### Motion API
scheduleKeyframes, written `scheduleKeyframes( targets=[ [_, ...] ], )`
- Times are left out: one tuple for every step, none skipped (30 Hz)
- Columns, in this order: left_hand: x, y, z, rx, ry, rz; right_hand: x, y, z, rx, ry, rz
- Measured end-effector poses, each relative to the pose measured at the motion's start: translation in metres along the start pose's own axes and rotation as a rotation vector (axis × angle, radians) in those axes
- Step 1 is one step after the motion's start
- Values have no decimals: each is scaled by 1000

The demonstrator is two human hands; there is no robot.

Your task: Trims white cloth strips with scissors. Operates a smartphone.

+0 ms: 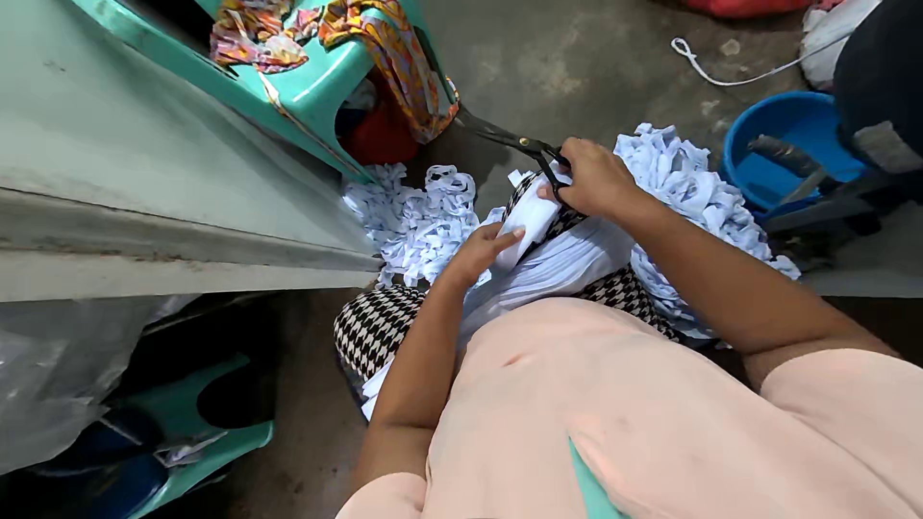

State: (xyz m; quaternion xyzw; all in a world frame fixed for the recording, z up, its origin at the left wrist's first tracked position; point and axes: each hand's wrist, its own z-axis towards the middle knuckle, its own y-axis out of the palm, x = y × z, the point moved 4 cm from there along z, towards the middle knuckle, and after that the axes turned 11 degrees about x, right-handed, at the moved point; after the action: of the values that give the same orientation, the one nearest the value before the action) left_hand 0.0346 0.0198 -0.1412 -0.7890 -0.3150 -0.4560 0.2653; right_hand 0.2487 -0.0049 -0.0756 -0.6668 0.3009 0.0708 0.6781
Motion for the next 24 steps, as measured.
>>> scheduleKeyframes(
  targets=[
    [-2, 0, -2, 0, 12, -56, 1, -1, 1, -9, 15, -10],
    [-4, 0, -2, -2, 24, -116, 2, -2, 2, -17, 27, -27],
    [-7, 0, -3, -8, 36, -171, 3, -3, 2, -25, 36, -45],
    [-11, 1, -2, -12, 47, -210, 3, -3, 3, -29, 41, -53],
    [-14, 2, -1, -19, 58, -232, 4, -3, 3, -34, 50, -59],
    [-16, 4, 0, -31, 69, -236, 4, -4, 4, -36, 59, -65],
    [-19, 6, 1, -38, 75, -229, 5, -4, 4, -29, 67, -64],
    [-20, 7, 2, -36, 82, -219, 6, -4, 4, -24, 78, -62],
    [-22, 8, 3, -33, 91, -209, 7, -5, 3, -20, 86, -60],
    [-22, 9, 3, -36, 105, -203, 8, -7, 2, -8, 86, -58],
    [-23, 9, 4, -41, 124, -210, 9, -10, 0, 9, 79, -51],
    [-23, 10, 4, -39, 137, -227, 10, -14, -4, 27, 64, -33],
    [-23, 11, 4, -28, 139, -250, 9, -19, -11, 44, 40, -3],
    [-22, 12, 3, -11, 129, -279, 8, -24, -20, 50, 10, 49],
    [-22, 14, 2, 6, 109, -312, 6, -31, -33, 30, -15, 119],
    [-22, 16, 1, 23, 90, -347, 3, -37, -49, -26, -25, 209],
    [-22, 17, 0, 34, 76, -376, 0, -41, -67, -124, -8, 311],
    [-21, 18, -1, 42, 64, -396, -1, -44, -86, -245, 35, 400],
    [-20, 18, -1, 47, 53, -412, 3, -44, -104, -373, 87, 470],
    [-19, 18, -2, 53, 44, -425, 9, -42, -123, -501, 140, 521],
    [-17, 19, -3, 60, 37, -436, 18, -39, -139, -610, 188, 553],
    [-16, 20, -4, 64, 34, -444, 26, -37, -152, -726, 227, 568],
    [-15, 21, -4, 62, 31, -447, 31, -36, -163, -817, 253, 565],
    [-14, 22, -5, 62, 27, -443, 34, -35, -172, -881, 276, 556]
  ],
)
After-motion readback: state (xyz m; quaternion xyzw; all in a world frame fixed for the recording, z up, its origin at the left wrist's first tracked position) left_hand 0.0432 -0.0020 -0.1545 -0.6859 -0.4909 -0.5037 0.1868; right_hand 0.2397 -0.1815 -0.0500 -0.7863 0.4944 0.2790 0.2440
